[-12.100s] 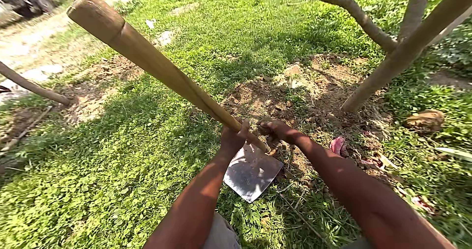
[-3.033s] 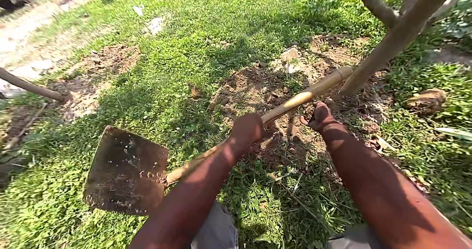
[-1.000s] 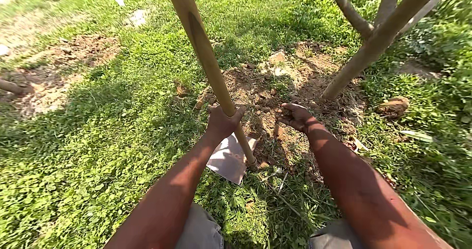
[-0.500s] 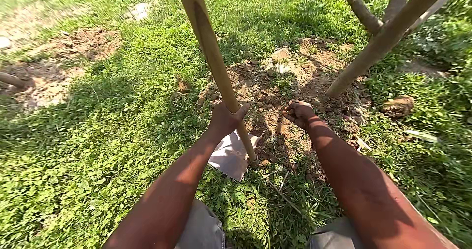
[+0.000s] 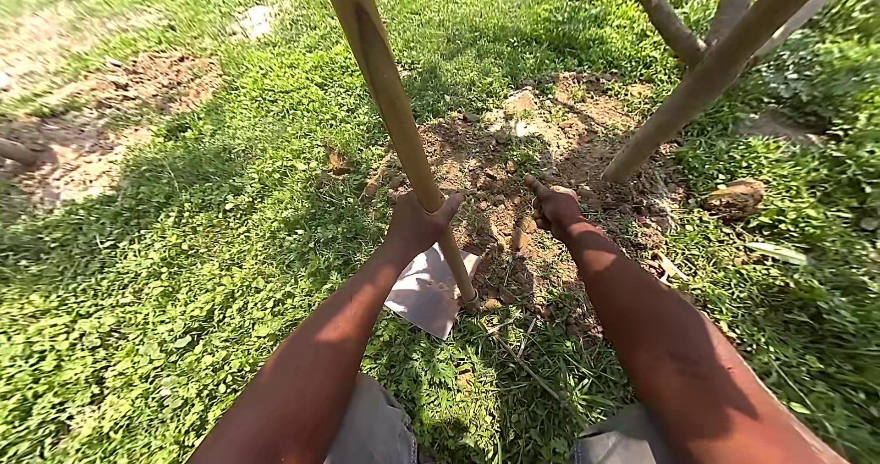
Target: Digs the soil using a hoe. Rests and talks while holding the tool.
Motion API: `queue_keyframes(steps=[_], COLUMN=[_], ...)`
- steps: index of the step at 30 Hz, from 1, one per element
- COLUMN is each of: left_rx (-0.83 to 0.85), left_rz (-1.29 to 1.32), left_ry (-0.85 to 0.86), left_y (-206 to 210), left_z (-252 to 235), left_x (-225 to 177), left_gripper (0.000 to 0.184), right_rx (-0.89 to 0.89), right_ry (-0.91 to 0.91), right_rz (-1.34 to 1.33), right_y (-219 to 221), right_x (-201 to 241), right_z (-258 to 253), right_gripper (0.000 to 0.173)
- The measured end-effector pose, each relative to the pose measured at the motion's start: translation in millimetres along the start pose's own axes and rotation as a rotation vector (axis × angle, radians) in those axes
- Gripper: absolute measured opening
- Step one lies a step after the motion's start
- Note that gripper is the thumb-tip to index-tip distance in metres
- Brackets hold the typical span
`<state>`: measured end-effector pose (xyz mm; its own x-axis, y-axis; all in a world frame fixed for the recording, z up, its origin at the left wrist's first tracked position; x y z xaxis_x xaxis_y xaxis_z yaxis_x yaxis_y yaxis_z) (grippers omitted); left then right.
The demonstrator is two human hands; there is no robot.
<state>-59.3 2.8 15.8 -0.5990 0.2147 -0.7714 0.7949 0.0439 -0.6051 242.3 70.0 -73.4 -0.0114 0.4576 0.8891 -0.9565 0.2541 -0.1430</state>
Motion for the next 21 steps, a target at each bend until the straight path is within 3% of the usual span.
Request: queue_keyframes(steps=[7, 12, 14, 18, 21], left_rx=[0.002, -0.005, -0.007, 0.004, 0.006], left_rz=[-0.015, -0.018, -0.013, -0.019, -0.009], left_ry=[-0.015, -0.006, -0.004, -0.013, -0.025], left_y=[-0.7, 0.0, -0.3, -1.5, -0.8], left_z=[0.7, 0.5, 0.9, 1.1, 0.8], left_x=[-0.2, 0.2, 0.4, -0.3, -0.7], left_gripper=[0.04, 0.04, 0.039, 0.039, 0.039], right_rx=[-0.076, 0.129, 0.219, 0.274, 0.247], right_ry=[-0.007, 0.182, 0.196, 0.13, 0.109], right_rz=[-0.074, -0.249, -0.336, -0.398, -0.394], right_y=[1.6, -0.2, -1.8, -1.6, -1.1], right_x=[3.8, -5.6, -6.2, -8.1, -6.1], right_z=[0.3, -4.2, -5.2, -4.3, -0.6], right_gripper=[0.06, 0.064, 0.059, 0.031, 0.027])
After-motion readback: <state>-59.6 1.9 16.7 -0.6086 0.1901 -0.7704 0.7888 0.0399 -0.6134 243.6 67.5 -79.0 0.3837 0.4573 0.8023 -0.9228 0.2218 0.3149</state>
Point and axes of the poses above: each hand's wrist, its own z-axis away from the middle knuckle, its own y-axis out of the palm, x = y × z, the point moved 2 cm from there along -z, towards the middle knuckle, and after that the axes turned 2 degrees about -z, right-handed, at the moved point
